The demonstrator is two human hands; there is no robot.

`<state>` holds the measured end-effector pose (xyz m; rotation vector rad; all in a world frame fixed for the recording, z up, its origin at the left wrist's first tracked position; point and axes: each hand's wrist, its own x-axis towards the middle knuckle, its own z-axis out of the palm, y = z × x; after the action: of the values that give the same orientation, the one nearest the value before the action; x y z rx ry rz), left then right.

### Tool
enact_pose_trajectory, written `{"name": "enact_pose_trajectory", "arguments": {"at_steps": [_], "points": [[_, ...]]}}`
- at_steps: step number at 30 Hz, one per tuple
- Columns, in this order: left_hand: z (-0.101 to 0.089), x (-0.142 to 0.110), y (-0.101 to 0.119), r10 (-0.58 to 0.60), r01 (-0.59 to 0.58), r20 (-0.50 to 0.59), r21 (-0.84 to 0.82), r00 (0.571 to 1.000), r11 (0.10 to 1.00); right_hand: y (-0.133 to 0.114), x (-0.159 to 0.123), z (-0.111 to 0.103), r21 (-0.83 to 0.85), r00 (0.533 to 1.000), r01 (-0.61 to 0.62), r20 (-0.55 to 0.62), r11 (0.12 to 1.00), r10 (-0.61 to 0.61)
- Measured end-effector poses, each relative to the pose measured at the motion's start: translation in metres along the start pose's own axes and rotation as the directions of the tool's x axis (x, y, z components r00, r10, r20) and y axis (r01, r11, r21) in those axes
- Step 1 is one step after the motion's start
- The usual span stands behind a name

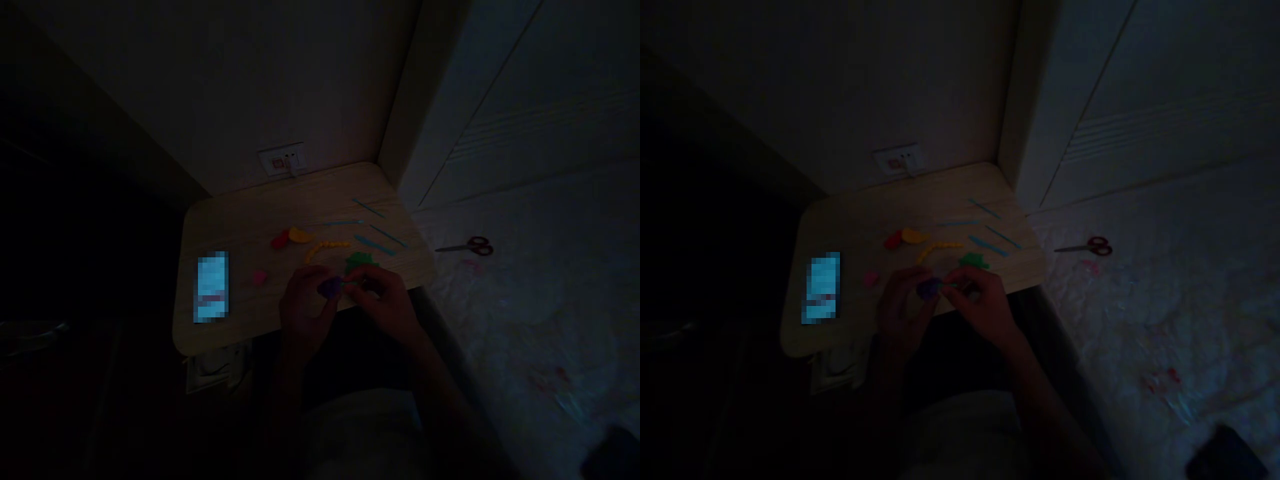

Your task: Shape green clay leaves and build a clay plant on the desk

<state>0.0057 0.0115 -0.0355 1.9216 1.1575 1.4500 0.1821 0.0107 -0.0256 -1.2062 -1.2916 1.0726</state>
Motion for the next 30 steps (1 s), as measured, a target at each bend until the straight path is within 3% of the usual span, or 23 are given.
{"name": "enact_pose_trajectory", "arguments": {"at_steps": [6,12,23,30], "points": [[0.003,-0.007,-0.006,-0.233,0.221,-0.053,-0.171,0.971,0.960,-0.002,0.000,0.001,0.011,0.999,0.023,-0.036,1.000,-0.022],[0.005,-0.006,-0.002,-0.398,0.354,-0.041,-0.381,0.917,0.854,-0.003,-0.001,0.001,0.038,0.997,0.057,-0.045,0.998,-0.055],[0.005,-0.007,-0.003,-0.394,0.331,0.036,-0.615,0.918,0.716,-0.009,-0.006,0.001,0.060,0.995,0.089,-0.040,0.994,-0.087],[0.007,-0.004,-0.002,-0.382,0.333,0.041,-0.583,0.923,0.741,-0.015,-0.005,0.001,0.051,0.993,0.121,-0.007,0.991,-0.121]]}}
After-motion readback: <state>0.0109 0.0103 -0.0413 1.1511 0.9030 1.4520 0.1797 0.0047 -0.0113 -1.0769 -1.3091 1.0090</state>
